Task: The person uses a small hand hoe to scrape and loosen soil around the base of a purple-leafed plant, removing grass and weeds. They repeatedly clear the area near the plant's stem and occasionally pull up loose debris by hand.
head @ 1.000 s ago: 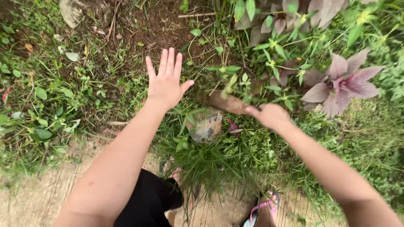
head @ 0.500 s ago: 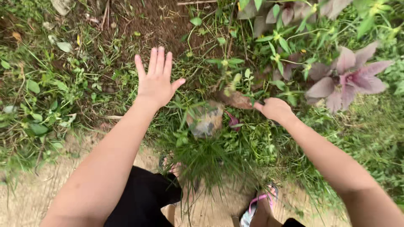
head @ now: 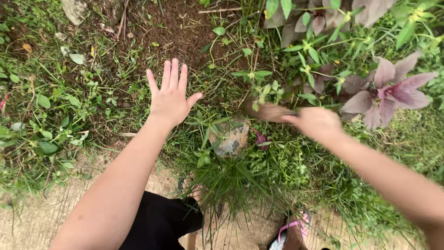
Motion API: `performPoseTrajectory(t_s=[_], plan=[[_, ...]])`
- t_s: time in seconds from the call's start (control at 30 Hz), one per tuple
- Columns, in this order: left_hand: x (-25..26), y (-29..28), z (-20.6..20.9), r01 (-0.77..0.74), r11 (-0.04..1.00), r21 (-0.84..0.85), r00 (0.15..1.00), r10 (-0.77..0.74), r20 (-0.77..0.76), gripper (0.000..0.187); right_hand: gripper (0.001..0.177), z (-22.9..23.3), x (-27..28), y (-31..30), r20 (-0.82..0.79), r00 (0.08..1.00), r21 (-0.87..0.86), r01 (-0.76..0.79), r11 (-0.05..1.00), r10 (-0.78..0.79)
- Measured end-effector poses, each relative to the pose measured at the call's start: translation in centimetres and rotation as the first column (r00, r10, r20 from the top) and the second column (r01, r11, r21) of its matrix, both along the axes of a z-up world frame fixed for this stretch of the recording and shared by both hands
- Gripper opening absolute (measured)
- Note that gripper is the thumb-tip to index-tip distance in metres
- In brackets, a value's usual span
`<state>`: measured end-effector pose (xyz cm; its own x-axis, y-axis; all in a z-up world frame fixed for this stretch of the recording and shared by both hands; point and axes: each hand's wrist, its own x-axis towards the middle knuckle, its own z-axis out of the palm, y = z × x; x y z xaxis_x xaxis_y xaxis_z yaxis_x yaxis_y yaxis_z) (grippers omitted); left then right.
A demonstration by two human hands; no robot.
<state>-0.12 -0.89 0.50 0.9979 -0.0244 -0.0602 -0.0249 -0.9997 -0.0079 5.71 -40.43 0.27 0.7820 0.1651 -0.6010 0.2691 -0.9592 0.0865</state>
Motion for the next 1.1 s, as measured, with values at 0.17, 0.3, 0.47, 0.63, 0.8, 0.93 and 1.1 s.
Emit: performPoseTrajectory(t_s=[0.17,0.3,0.47,0.63,0.8,0.93,1.1], plan=[[1.5,-0.7,-0.1,-0.002,1.000,0.013,0.999,0.003,-0.044,0.090,0.095,-8.2,2.5,-2.0,-0.094,0.991,-0.027,0.095,0.995,-0.097],[2.0,-2.4,0.2,0.022,1.000,-0.010,0.998,-0.022,-0.055,0.092,0.093,-13.4,1.2,-4.1,-0.501,0.768,0.210,0.555,0.805,-0.399],[2.7,-3.0,0.4,-0.002,1.000,0.031,1.000,0.002,-0.016,0.091,0.098,-11.3,-3.1,2.4,-0.341,0.904,0.251,0.351,0.902,-0.257],[2.0,-1.9,0.0,-0.029,0.999,0.017,0.991,0.031,-0.131,0.087,0.083,-1.6,-1.9,1.9,-0.134,0.985,0.118,0.125,0.985,-0.109],[0.6,0.3,-0.3,-0.068,0.997,0.018,0.960,0.071,-0.272,0.085,0.087,-0.8,-0.8,-0.9,0.065,0.996,-0.030,-0.059,0.998,0.061],[1.0,0.5,0.2,-0.071,0.997,0.019,0.962,0.074,-0.263,0.084,0.100,-7.0,2.7,-0.1,-0.069,0.995,-0.044,-0.075,0.996,0.072],[2.1,-1.7,1.4,-0.031,0.999,0.042,0.971,0.040,-0.236,0.082,0.087,-9.0,1.1,-1.6,-0.317,0.903,0.155,0.351,0.923,-0.290]])
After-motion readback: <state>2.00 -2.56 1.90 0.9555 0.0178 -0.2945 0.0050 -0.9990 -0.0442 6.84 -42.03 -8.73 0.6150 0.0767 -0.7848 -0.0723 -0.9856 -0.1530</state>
